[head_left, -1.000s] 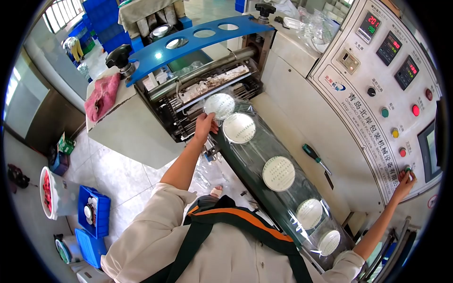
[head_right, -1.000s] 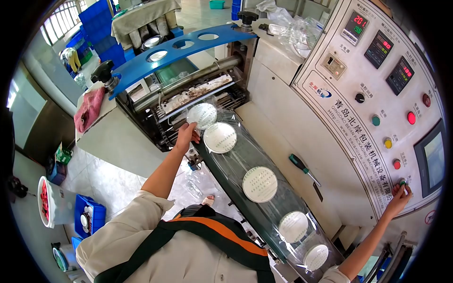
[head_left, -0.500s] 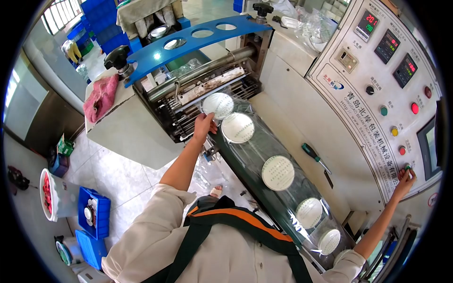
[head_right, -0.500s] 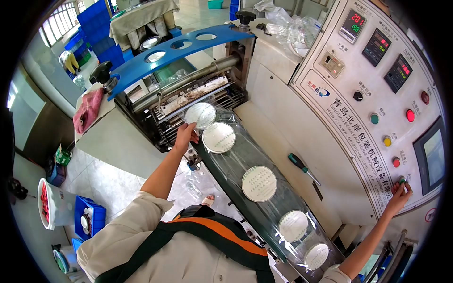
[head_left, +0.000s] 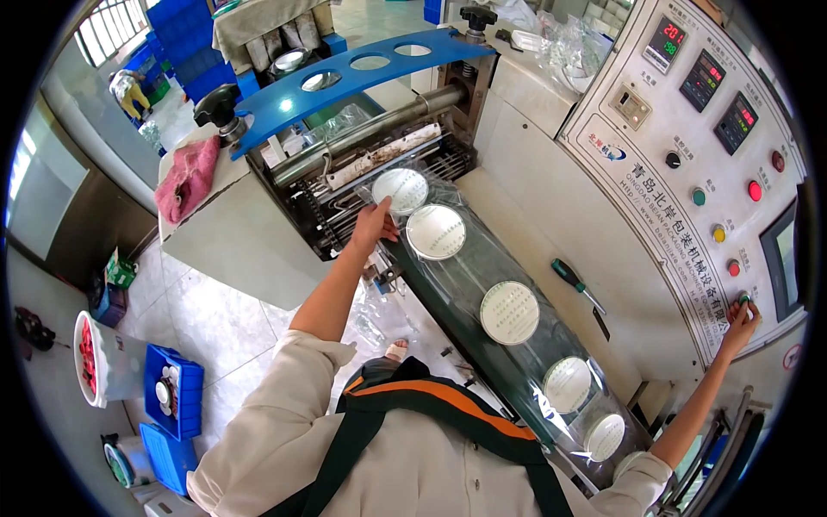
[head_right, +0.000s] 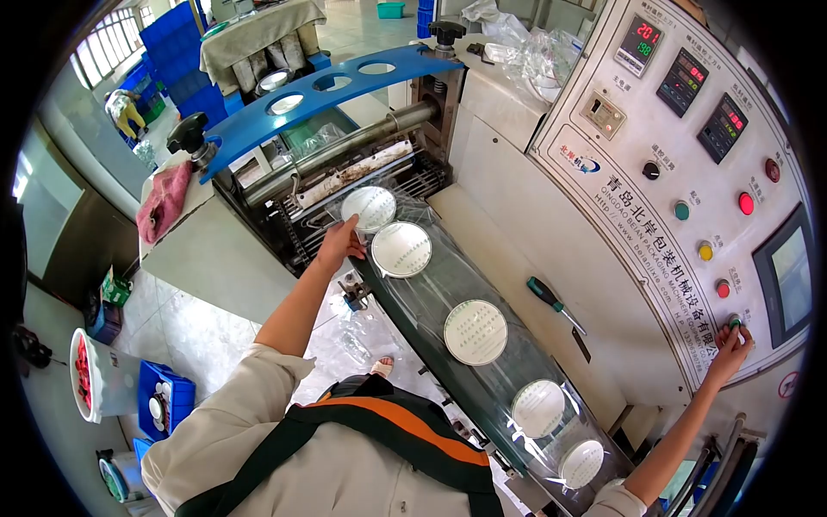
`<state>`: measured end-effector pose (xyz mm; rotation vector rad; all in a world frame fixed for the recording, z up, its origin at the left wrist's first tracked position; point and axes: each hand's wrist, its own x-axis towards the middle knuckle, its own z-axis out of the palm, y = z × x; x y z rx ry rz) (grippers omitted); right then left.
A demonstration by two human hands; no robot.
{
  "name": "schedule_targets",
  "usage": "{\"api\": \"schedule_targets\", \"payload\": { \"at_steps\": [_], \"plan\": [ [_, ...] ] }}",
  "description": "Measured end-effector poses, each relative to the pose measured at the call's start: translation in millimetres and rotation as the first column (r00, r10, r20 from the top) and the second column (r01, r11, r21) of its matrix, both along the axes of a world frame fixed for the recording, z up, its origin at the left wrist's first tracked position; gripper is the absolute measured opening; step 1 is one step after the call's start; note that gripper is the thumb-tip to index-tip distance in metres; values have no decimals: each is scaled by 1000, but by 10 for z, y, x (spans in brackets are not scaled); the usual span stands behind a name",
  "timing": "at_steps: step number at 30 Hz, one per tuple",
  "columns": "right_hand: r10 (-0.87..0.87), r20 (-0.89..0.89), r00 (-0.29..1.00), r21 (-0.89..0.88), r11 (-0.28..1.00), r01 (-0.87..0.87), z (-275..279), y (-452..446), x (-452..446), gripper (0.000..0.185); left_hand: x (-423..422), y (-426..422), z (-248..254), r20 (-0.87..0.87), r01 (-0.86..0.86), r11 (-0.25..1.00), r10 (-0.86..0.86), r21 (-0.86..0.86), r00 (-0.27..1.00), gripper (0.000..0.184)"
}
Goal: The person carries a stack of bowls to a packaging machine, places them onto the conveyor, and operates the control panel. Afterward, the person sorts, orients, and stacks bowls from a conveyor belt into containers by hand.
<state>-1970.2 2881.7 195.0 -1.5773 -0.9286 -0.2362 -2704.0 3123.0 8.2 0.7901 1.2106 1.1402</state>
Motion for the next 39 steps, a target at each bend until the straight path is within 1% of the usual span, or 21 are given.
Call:
{"api": "schedule_targets", "payload": {
  "at_steps": [1,2,4,7,11,14,16,19,23,25,29,31,32,34,35,36,37,38,39],
  "plan": [
    [6,-7,1000,1,1000,-6,4,3,-4,19,-23,19,21,47,41,999,-40,-21,998,35],
    [12,-15,1000,2,1000,-12,6,2,-7,19,-45,48,25,46,43,999,-42,-20,998,35],
    [12,-19,1000,2,1000,-12,-6,9,21,19,-83,116,24,-27,-1,1000,1,-17,1000,33],
    [14,-28,1000,1,1000,-14,1,20,29,19,-143,175,43,-66,2,999,-4,-34,998,31],
    [30,-35,999,5,1000,-29,-23,11,78,20,-194,193,16,-60,27,999,-29,-21,998,31],
    [32,-48,998,1,999,-32,-16,11,70,20,-216,197,-1,-70,20,1000,-22,-21,997,33],
    [38,-58,998,2,999,-38,-16,17,72,21,-219,197,24,-119,-13,999,8,-47,993,38],
    [54,-63,997,5,999,-54,-17,13,95,21,-256,223,42,-123,9,998,-16,-58,992,42],
    [48,-44,998,-6,999,-48,-20,21,95,21,-235,271,20,-138,-5,999,0,-41,990,43],
    [45,-40,998,-2,999,-45,-12,23,62,21,-243,301,-7,-60,55,995,-60,-82,996,38],
    [17,-40,999,-3,1000,-17,-15,36,67,22,-169,294,-30,-80,36,999,-37,-11,996,33],
    [6,-44,999,-1,1000,-6,-21,30,76,22,-70,269,-52,-4,-168,986,168,18,986,29],
    [8,-33,999,-7,1000,-9,-26,26,81,23,-32,287,-65,-5,-161,987,162,18,987,29],
    [6,-22,1000,-16,1000,-6,-15,37,35,23,31,331,-134,76,-257,966,257,-11,963,29],
    [7,-35,999,-5,1000,-7,-16,41,14,23,48,342,-165,75,-251,968,251,-14,965,29],
    [6,-47,999,5,1000,-5,-12,44,-30,24,83,334,-152,78,-313,950,313,-6,947,30],
    [-39,-75,996,-3,999,39,-27,62,-60,25,145,351,-171,83,-367,930,365,3,927,31],
    [49,-105,993,52,998,-43,-93,55,44,27,143,414,-233,39,-403,915,404,-29,914,32],
    [104,-197,975,140,987,-77,-120,5,-11,28,76,525,-474,-49,-339,941,339,15,939,35]
  ]
}}
